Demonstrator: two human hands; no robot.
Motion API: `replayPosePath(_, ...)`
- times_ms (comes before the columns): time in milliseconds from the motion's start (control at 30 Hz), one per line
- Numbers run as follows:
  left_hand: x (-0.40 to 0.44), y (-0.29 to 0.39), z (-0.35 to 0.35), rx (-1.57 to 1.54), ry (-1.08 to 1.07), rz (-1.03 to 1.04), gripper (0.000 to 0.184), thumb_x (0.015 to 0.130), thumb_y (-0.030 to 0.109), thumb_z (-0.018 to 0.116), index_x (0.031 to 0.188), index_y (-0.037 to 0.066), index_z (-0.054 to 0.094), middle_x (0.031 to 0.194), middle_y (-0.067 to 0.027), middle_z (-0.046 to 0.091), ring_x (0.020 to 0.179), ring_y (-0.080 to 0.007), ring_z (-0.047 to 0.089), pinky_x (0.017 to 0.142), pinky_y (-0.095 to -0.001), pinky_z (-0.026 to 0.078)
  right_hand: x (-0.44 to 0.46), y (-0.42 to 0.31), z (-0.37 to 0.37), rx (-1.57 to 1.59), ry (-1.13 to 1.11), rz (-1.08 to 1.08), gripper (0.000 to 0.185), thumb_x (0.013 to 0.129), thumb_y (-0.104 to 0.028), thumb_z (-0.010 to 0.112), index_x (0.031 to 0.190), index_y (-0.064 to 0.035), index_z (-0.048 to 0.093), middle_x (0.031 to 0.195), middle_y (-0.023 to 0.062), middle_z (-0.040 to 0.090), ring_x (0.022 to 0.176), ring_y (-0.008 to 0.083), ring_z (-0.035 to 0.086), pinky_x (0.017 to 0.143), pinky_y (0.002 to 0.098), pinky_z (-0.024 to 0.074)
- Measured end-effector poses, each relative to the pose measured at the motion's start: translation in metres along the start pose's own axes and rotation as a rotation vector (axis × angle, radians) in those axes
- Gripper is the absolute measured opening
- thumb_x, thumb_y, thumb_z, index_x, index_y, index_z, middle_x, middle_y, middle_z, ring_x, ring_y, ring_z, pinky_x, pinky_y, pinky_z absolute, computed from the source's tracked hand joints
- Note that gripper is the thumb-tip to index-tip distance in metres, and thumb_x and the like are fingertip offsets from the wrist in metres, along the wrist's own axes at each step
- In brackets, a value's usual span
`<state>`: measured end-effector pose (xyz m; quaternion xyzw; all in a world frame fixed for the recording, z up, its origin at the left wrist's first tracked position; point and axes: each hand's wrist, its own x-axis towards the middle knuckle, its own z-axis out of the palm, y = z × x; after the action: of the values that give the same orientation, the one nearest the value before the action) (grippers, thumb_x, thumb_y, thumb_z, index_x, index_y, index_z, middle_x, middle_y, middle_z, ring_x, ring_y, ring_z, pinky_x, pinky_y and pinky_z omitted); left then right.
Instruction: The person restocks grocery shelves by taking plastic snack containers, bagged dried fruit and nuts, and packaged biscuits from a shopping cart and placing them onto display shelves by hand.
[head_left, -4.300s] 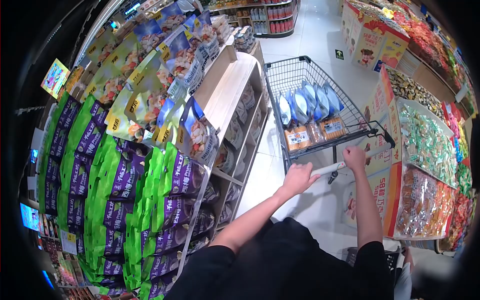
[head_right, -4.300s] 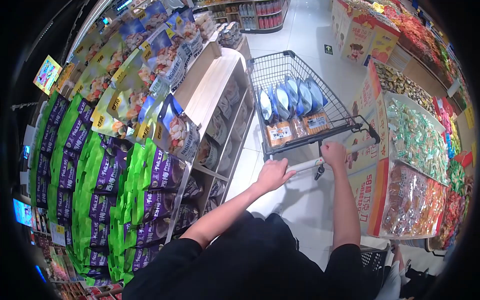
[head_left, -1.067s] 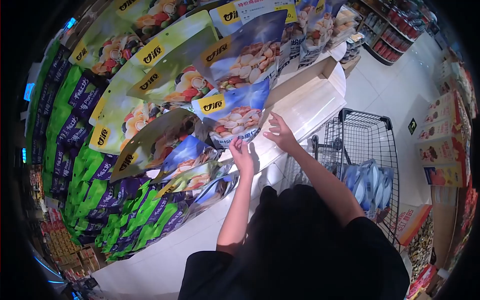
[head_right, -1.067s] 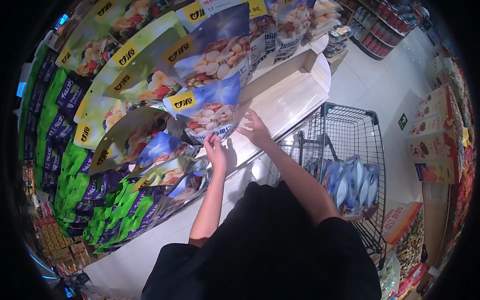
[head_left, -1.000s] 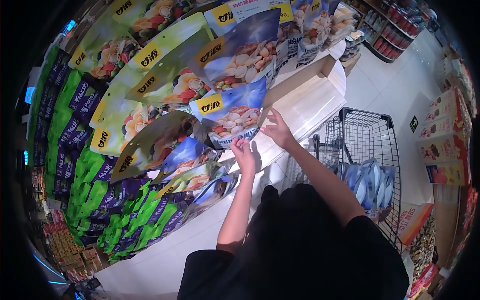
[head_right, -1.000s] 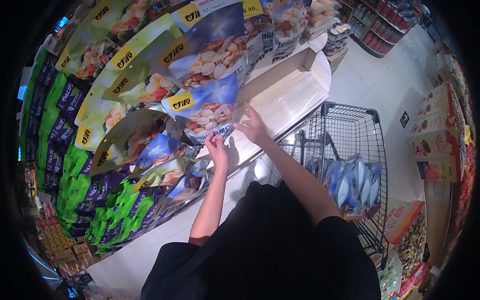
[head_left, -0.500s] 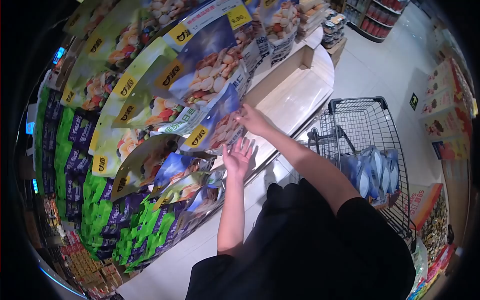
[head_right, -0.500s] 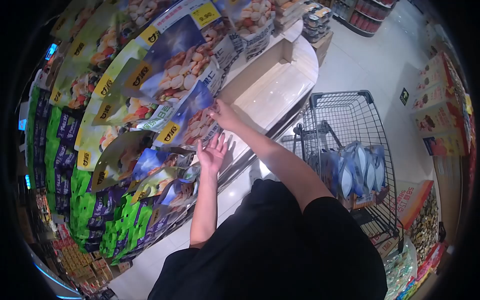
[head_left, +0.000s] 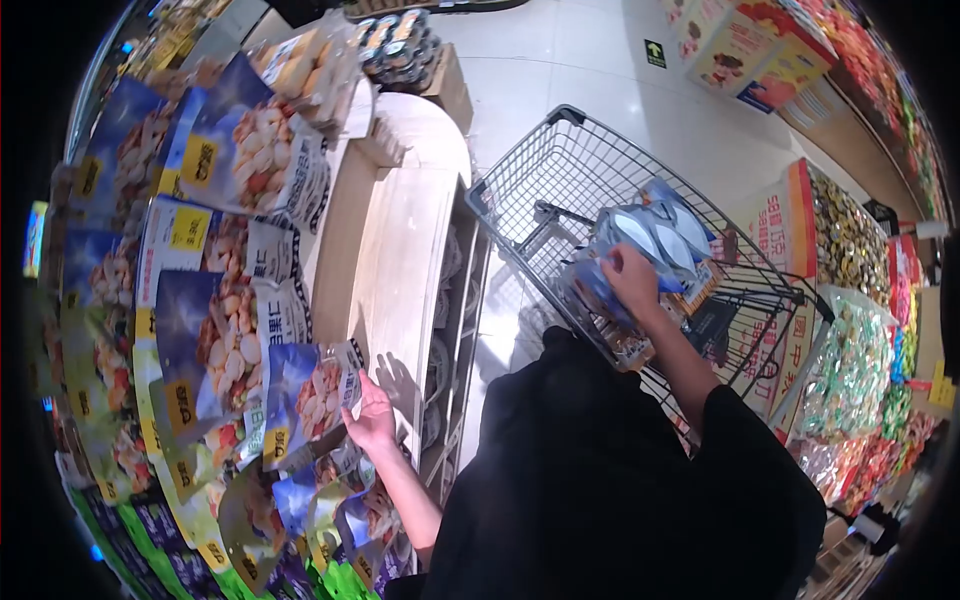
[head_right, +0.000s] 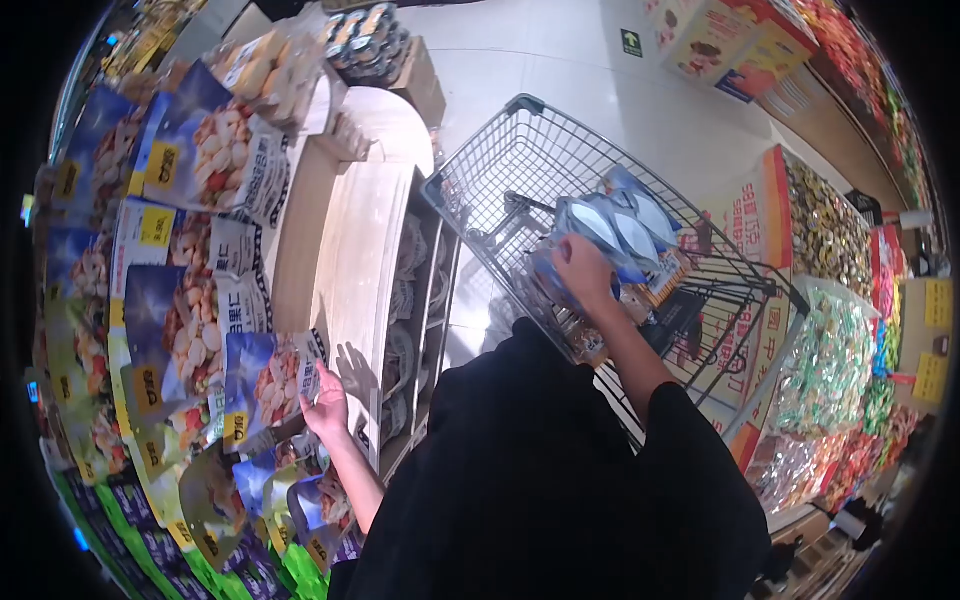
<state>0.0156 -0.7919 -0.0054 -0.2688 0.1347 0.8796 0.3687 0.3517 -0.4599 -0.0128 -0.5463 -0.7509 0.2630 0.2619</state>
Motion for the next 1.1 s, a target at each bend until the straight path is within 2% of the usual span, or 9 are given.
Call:
replayPosePath(67,0.007,-0.007,0.006,0.059,-0.011,-0.004,0.067,0.089,0.046,0.032,0.131,-0.006,0.027,0.129,-0.0197,0.043,0.111,-0.0289,0.05,0.09,-0.0409,0.04,-0.01,0.025,-0.01,-0.218,-0.307,0.143,0.026,0.075,-0.025,0.062,0.091,-0.0055,0.058,0.081,0.0101,0.062,0.074,0.027,0.06,0.064,0.0365,0.0475)
replayPosePath(133,0.015,-0.013,0.013,0.136,-0.034,0.026,0.062,0.089,0.042,0.035,0.13,-0.004,0.029,0.129,-0.018,0.044,0.109,-0.0269,0.052,0.088,-0.0394,0.04,-0.025,0.03,0.0,-0.208,-0.327,0.175,0.027,0.074,-0.03,0.062,0.087,-0.0068,0.059,0.081,0.0103,0.062,0.075,0.0293,0.06,0.065,0.0385,0.0472)
replayPosePath(200,0.022,-0.015,0.018,0.16,0.019,-0.032,0.055,0.089,0.037,0.038,0.127,-0.003,0.036,0.126,-0.0158,0.048,0.105,-0.0248,0.054,0.086,-0.0382,0.041,-0.035,0.042,0.02,-0.398,-0.513,0.093,0.029,0.073,-0.033,0.063,0.086,-0.0072,0.058,0.083,0.0108,0.062,0.079,0.0298,0.061,0.067,0.0405,0.0472)
replayPosePath(333,0.037,-0.027,0.023,0.308,-0.037,-0.028,0.04,0.088,0.03,0.043,0.112,0.0,0.051,0.11,-0.0125,0.059,0.092,-0.0219,0.058,0.081,-0.0357,0.042,-0.052,0.017,0.033,-0.179,-0.289,0.203,0.032,0.074,-0.035,0.061,0.088,-0.0058,0.058,0.085,0.0123,0.062,0.082,0.0303,0.061,0.068,0.0422,0.0471)
replayPosePath(467,0.046,-0.059,0.022,0.521,-0.173,-0.096,0.03,0.088,0.028,0.045,0.104,0.004,0.054,0.099,-0.0104,0.061,0.085,-0.0211,0.057,0.073,-0.0333,0.045,-0.07,0.05,0.049,-0.291,-0.435,0.147,0.02,0.076,-0.023,0.055,0.082,-0.0045,0.06,0.077,0.0161,0.062,0.077,0.0328,0.062,0.066,0.0441,0.0481)
replayPosePath(633,0.023,-0.122,0.035,0.941,-0.048,-0.003,0.029,0.09,0.027,0.043,0.109,0.006,0.047,0.09,-0.0072,0.057,0.075,-0.018,0.055,0.065,-0.0291,0.046,-0.066,0.047,0.027,-0.306,-0.557,0.081,0.015,0.075,-0.018,0.054,0.081,-0.0053,0.059,0.074,0.016,0.062,0.076,0.0338,0.061,0.066,0.0453,0.0473)
replayPosePath(833,0.006,-0.152,0.019,1.125,-0.188,-0.177,0.031,0.093,0.024,0.038,0.11,-0.001,0.047,0.089,-0.0104,0.059,0.072,-0.0172,0.057,0.065,-0.0264,0.045,-0.021,-0.056,-0.089,-0.183,-0.349,-0.3,0.007,0.072,-0.014,0.054,0.076,-0.0082,0.056,0.072,0.0112,0.058,0.072,0.0324,0.057,0.06,0.0417,0.0429)
replayPosePath(1033,-0.009,-0.166,0.014,1.18,-0.283,-0.318,0.034,0.093,0.026,0.042,0.113,-0.001,0.047,0.096,-0.0126,0.061,0.076,-0.0141,0.06,0.067,-0.0222,0.047,0.0,-0.162,-0.141,-0.249,-0.471,-0.821,0.009,0.067,-0.005,0.053,0.073,-0.0099,0.057,0.069,0.0076,0.056,0.069,0.0273,0.057,0.056,0.0374,0.0426)
replayPosePath(1100,-0.01,-0.163,0.01,1.179,-0.313,-0.293,0.035,0.092,0.025,0.04,0.114,-0.001,0.047,0.099,-0.0134,0.059,0.081,-0.0181,0.059,0.07,-0.0265,0.047,0.001,-0.185,-0.138,-0.284,-0.471,-0.903,0.01,0.066,-0.004,0.054,0.074,-0.0097,0.059,0.07,0.0071,0.057,0.068,0.027,0.057,0.056,0.0371,0.0431)
